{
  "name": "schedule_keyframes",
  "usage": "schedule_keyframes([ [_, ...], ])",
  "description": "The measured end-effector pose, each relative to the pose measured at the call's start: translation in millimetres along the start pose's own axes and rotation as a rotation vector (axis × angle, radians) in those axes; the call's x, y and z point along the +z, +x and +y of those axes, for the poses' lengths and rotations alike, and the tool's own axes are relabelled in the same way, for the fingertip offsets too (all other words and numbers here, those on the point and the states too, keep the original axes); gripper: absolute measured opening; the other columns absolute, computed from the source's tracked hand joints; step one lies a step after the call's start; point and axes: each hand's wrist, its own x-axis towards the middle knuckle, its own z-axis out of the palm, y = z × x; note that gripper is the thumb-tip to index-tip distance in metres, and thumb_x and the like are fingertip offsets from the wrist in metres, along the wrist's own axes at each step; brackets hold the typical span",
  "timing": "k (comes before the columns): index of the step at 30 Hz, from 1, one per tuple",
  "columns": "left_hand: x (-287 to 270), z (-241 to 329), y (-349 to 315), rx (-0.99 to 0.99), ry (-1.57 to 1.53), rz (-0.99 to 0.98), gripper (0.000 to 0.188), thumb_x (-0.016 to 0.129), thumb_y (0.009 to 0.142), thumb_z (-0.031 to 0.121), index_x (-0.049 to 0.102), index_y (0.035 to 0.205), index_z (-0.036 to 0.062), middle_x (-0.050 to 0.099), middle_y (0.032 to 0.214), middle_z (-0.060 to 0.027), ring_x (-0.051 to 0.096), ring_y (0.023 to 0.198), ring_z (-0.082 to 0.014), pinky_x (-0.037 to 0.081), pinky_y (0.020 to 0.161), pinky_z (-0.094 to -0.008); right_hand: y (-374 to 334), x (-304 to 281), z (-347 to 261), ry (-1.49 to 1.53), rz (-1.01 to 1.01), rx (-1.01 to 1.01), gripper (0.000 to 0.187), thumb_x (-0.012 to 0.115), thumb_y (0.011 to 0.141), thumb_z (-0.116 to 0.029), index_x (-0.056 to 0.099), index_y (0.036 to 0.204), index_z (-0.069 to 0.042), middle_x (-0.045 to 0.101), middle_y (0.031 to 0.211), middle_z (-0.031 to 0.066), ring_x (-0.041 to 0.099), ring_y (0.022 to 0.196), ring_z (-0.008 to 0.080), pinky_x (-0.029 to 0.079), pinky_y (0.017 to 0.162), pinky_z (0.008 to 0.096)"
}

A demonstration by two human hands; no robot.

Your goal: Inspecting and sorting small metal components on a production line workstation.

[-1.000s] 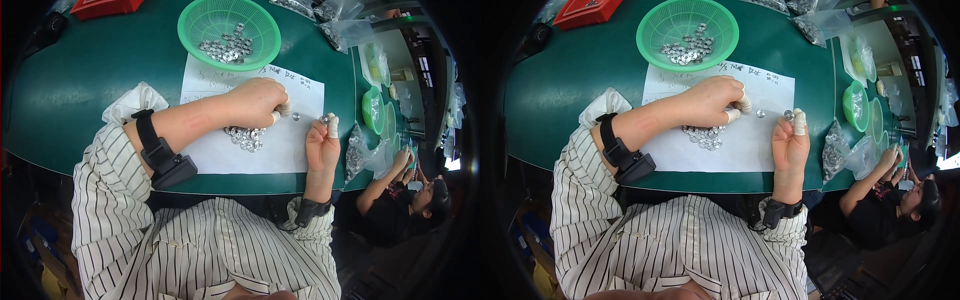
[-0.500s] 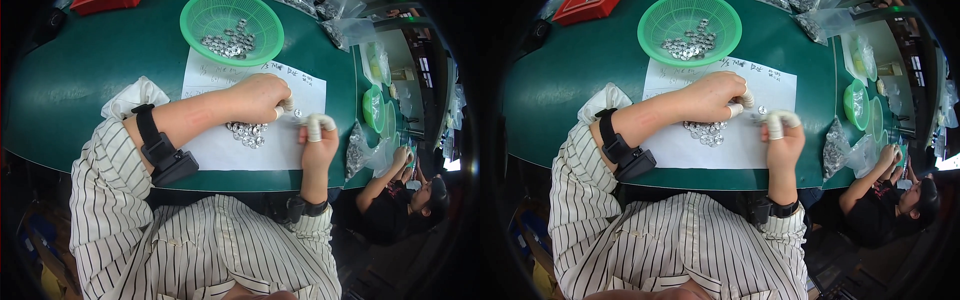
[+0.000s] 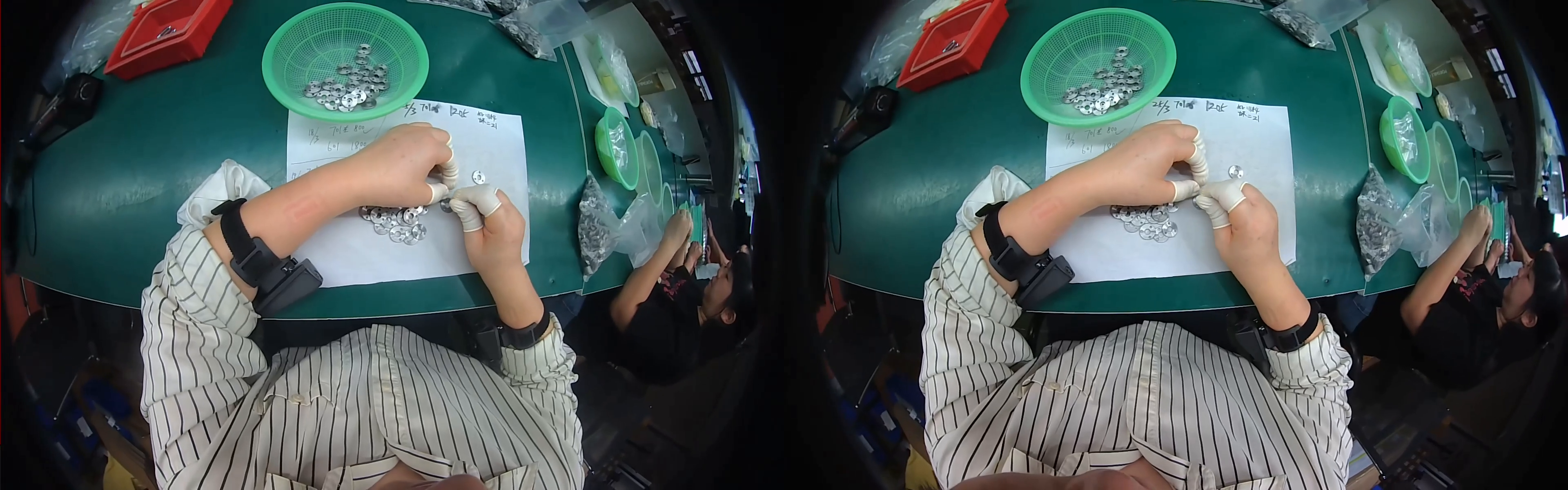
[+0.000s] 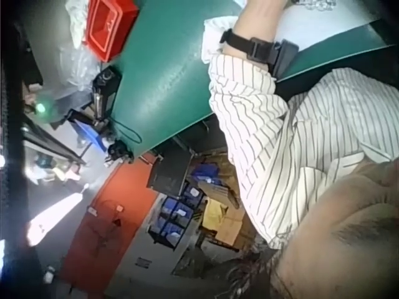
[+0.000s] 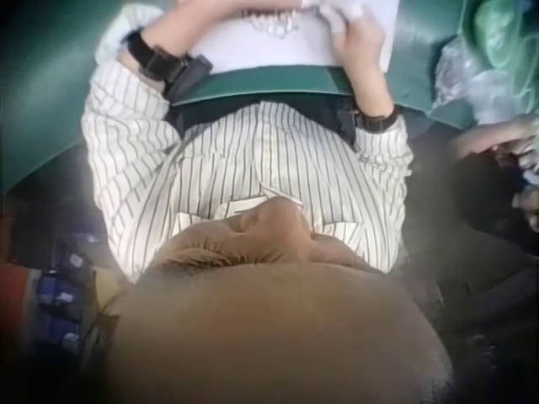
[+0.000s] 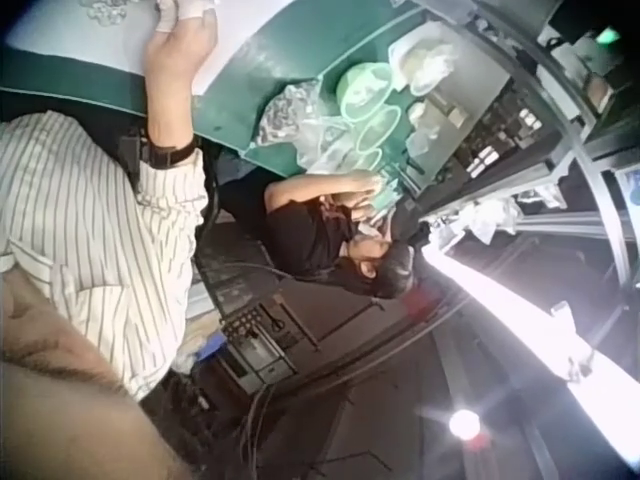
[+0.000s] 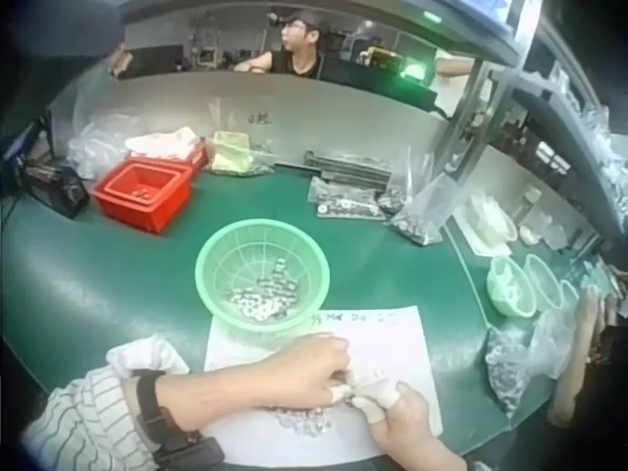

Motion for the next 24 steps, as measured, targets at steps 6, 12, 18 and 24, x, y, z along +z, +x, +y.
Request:
schedule_keyframes([
  [6,0.6,5.4,0.9,-0.006,0.04,-0.012,0.011,0.069,0.066,0.013,0.065,0.075,0.0062,0.057,0.079,-0.0079,0.053,0.082,-0.0257,0.044,0.071,-0.0357,0.2,2.3,2.1,0.028,0.023,-0.019,0.007,0.067,0.082,-0.008,0.061,0.085,-0.006,0.061,0.074,0.0082,0.06,0.064,0.0214,0.047,0.058,0.0286],
  [12,3.5,7.9,2.1,-0.037,0.059,-0.018,0.013,0.07,0.064,0.018,0.066,0.071,0.0079,0.058,0.077,-0.0076,0.054,0.083,-0.0265,0.044,0.074,-0.0371,-5.8,-1.7,4.3,0.176,0.101,0.057,0.006,0.065,0.085,-0.007,0.06,0.087,-0.003,0.062,0.078,0.0067,0.06,0.068,0.0163,0.048,0.061,0.0269],
  [18,1.0,2.3,0.3,-0.007,0.011,-0.032,0.013,0.072,0.067,0.016,0.065,0.075,0.0081,0.057,0.078,-0.006,0.053,0.082,-0.0245,0.044,0.072,-0.0349,-11.5,8.7,9.5,0.497,0.083,0.287,0.01,0.068,0.083,-0.01,0.063,0.087,-0.003,0.06,0.078,0.0047,0.059,0.067,0.011,0.048,0.059,0.0238],
  [24,-1.3,1.2,2.1,-0.012,-0.033,-0.036,0.012,0.072,0.07,0.014,0.064,0.076,0.0077,0.057,0.079,-0.0056,0.053,0.082,-0.0232,0.045,0.07,-0.0335,-9.1,5.2,7.7,0.44,0.019,0.251,0.01,0.069,0.082,-0.01,0.063,0.087,-0.004,0.06,0.077,0.0052,0.06,0.066,0.0119,0.048,0.058,0.024],
])
